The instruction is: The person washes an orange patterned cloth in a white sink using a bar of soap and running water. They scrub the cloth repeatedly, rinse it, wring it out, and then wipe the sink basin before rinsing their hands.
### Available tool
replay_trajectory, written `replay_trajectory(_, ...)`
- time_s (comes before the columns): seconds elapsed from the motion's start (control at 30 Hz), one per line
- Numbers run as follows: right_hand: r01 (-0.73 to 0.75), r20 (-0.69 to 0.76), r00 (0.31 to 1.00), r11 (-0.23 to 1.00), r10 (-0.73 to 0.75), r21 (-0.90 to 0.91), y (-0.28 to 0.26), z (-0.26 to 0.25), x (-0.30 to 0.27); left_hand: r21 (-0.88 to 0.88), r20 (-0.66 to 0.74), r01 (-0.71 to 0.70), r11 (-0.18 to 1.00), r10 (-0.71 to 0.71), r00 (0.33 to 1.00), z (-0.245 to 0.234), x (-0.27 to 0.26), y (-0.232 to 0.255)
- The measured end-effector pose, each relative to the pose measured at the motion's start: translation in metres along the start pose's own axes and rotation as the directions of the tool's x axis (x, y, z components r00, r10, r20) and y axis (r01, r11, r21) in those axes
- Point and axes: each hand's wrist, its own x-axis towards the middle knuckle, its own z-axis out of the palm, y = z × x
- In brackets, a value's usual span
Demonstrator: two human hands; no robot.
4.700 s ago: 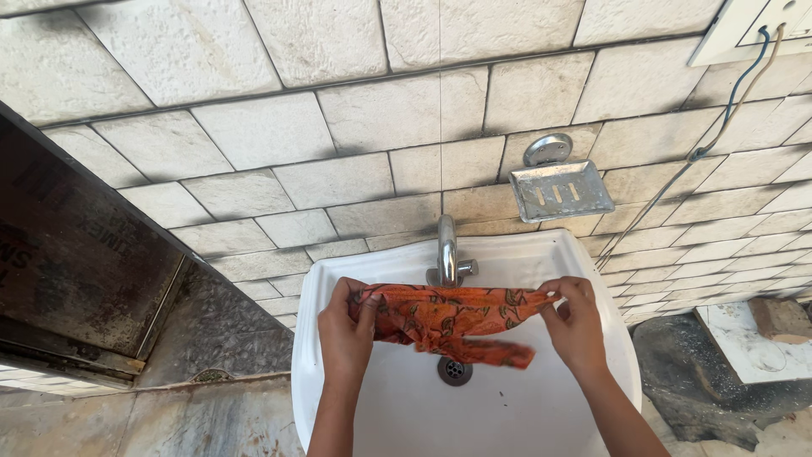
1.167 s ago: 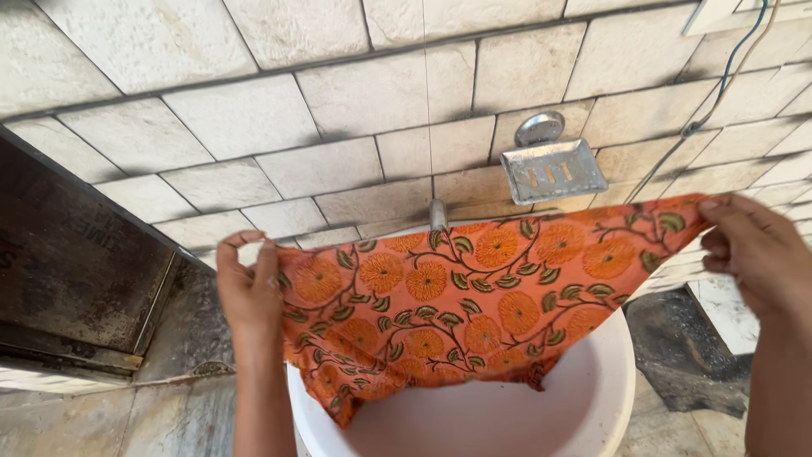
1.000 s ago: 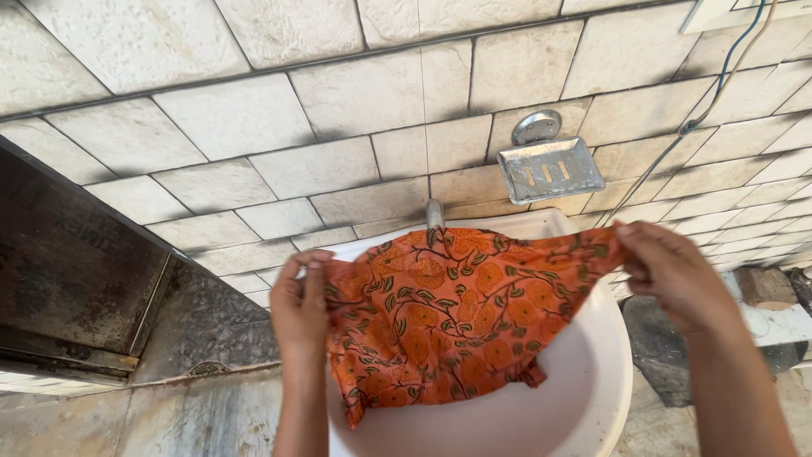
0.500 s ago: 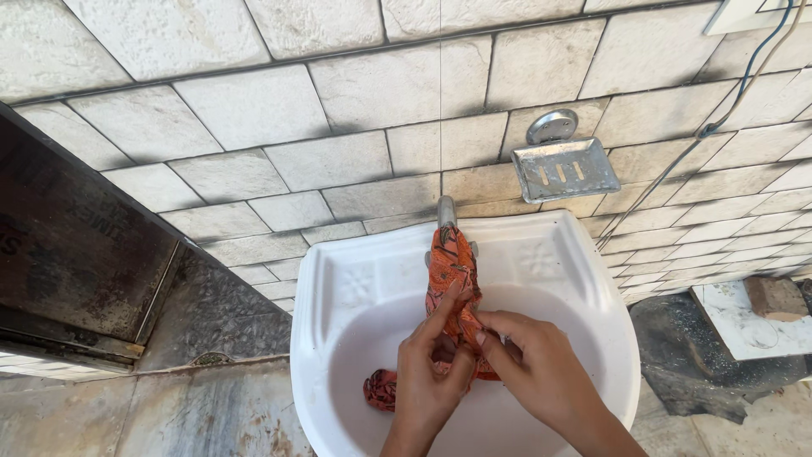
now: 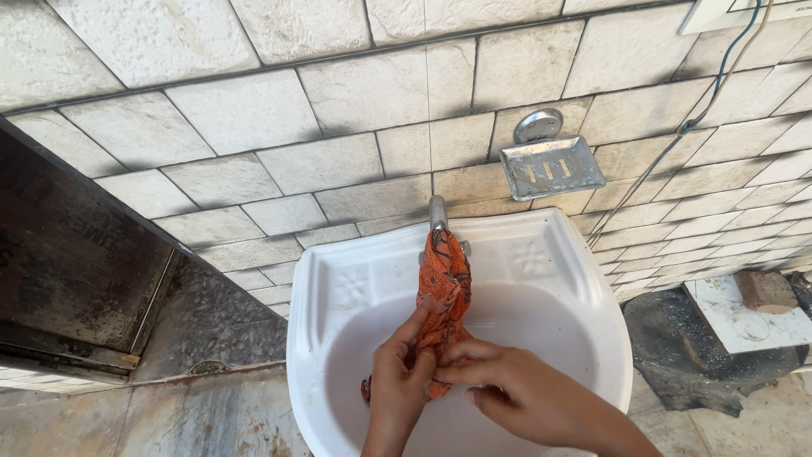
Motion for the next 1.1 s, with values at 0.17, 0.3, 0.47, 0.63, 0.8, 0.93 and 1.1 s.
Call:
replay_trajectory(0.17, -0.609, -0.209, 0.782, 0.791, 0.587, -0.059, 0.021, -0.02, 0.024, 0.13, -0.028, 0.027, 0.991, -0.023, 0.999, -0.013, -0.009, 0.026)
replay_trajectory(0.3, -0.449, -0.18, 0.885, 0.683, 0.43, -0.576, 0.08, -0.019, 0.035, 0.224, 0.189, 0.134, 0.965, -0.177, 0.966, -0.015, -0.018, 0.059)
replay_trajectory(0.47, -0.413, -0.213, 0.891, 0.518, 0.401, -0.749, 0.134, -0.023, 0.033, 0.267, 0.342, 0.115, 0.957, -0.206, 0.917, -0.038, -0.031, 0.073)
replay_trajectory(0.63, -0.437, -0.26, 0.896, 0.612, 0.36, -0.659, 0.052, -0.068, 0.013, 0.597, 0.06, -0.27, 0.755, 0.294, 0.954, -0.073, -0.028, 0.093)
replay_trajectory(0.8, -0.648, -0.34, 0.722, 0.415, 0.603, -0.639, -0.055, -0.111, 0.003, 0.798, -0.023, -0.285, 0.532, 0.499, 0.867, -0.064, -0.035, 0.132)
replay_trajectory(0.93, -0.54, -0.266, 0.796, 0.437, 0.544, -0.72, -0.062, -0.123, -0.006, 0.869, 0.061, -0.359, 0.34, 0.647, 0.76, -0.046, -0.021, 0.152)
replay_trajectory(1.1, -0.235, 0.007, 0.962, 0.847, 0.272, -0.477, -0.035, -0.146, -0.032, 0.876, 0.089, -0.387, 0.289, 0.691, 0.717, -0.041, -0.015, 0.162)
